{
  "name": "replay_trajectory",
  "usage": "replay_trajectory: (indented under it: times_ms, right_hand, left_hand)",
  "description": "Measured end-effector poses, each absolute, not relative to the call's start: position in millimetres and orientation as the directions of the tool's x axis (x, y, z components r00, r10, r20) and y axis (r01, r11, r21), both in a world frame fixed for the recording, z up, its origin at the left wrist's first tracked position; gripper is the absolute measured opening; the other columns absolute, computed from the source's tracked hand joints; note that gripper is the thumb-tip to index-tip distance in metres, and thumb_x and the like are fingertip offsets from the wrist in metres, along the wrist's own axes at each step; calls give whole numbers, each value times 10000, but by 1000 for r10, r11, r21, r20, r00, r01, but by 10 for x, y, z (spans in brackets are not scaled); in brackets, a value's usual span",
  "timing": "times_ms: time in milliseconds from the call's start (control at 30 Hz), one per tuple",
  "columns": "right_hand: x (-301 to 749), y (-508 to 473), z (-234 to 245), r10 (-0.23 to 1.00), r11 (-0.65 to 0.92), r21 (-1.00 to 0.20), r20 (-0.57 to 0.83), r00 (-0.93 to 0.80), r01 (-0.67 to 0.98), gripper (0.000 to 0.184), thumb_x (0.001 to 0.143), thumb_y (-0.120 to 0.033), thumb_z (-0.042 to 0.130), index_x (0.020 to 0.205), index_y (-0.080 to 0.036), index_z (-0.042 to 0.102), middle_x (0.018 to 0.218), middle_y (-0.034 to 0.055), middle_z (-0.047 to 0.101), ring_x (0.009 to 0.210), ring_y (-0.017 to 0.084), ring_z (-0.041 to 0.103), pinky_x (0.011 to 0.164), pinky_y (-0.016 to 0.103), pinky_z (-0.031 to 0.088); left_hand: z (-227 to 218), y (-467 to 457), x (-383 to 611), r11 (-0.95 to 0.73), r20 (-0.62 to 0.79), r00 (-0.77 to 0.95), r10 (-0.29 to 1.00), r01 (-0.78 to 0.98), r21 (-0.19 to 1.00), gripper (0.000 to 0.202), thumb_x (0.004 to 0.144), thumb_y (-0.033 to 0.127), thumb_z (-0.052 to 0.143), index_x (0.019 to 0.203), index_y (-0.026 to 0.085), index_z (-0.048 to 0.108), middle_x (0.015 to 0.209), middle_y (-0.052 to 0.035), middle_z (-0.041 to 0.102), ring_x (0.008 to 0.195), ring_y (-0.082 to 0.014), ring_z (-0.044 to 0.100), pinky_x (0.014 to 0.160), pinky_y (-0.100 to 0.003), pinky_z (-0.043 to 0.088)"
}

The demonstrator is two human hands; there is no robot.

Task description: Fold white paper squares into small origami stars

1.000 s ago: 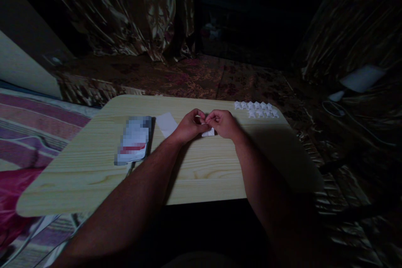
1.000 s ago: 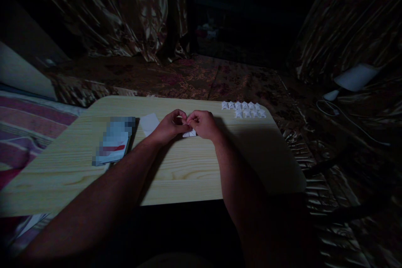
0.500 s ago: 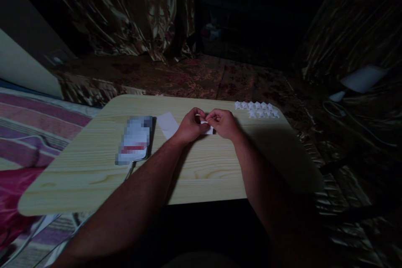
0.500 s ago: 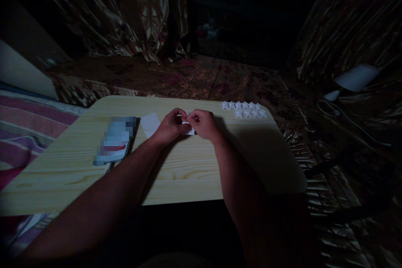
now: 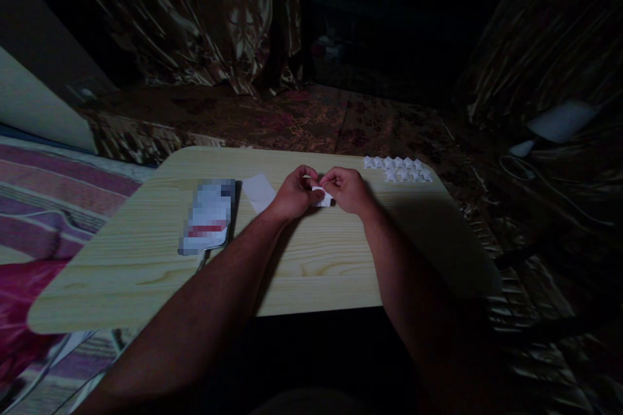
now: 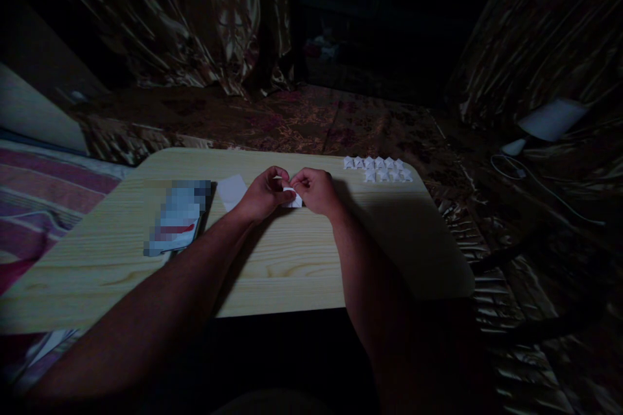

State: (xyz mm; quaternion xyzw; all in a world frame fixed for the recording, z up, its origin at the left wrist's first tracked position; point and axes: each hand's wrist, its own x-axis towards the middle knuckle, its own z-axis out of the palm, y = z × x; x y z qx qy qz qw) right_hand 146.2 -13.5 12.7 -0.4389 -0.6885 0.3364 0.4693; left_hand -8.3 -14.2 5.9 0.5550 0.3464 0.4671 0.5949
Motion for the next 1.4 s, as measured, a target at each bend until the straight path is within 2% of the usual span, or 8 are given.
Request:
replay_trajectory:
  times_ms: [467,667,967,1167,1400]
  right_hand:
    - [1485,-71,60,917,393,-879,353,-183,269,126,759,-261,599,782,-142,634,777,44,680,706,139,632,643,247,498]
    - [1479,-65,67,924,380,-893,354,-144,240,107,745,-246,602,776,-145,623,774,44,674,708,139,634,644,246,503]
    - [1478,-72,55,946,312,-930,284,-157,195,156,705,-186,598,854,-147,623,685,5,632,598,108,593,557,221,488]
    - [1471,-78,64,945,314,-927,285,-157,207,140,700,-181,600,830,-142,635,700,18,645,607,109,602,562,223,493]
    - [1465,-78,74,948,307,-939,288,-136,153,168,703,-186,603,865,-144,620,674,2,632,588,103,603,553,214,495]
  left_hand:
    - [11,-128,-88,-98,143,287,947,-164,982,420,594,150,708,941,184,475,730,22,593,586,-105,574,537,-216,439]
    - [15,-117,-87,-116,167,303,938,-179,977,478,556,103,720,954,184,467,721,25,608,605,-112,590,570,-228,455]
    - [18,-83,-102,-175,198,162,967,-149,973,435,547,76,691,911,192,482,706,40,563,577,-99,551,528,-214,447]
    - [55,-95,-96,-166,189,142,972,-161,973,404,564,105,689,906,191,493,709,42,553,565,-91,539,540,-219,447]
    - [70,-125,-87,-166,190,225,956,-120,979,413,570,139,702,922,183,490,728,17,605,579,-109,553,522,-220,429]
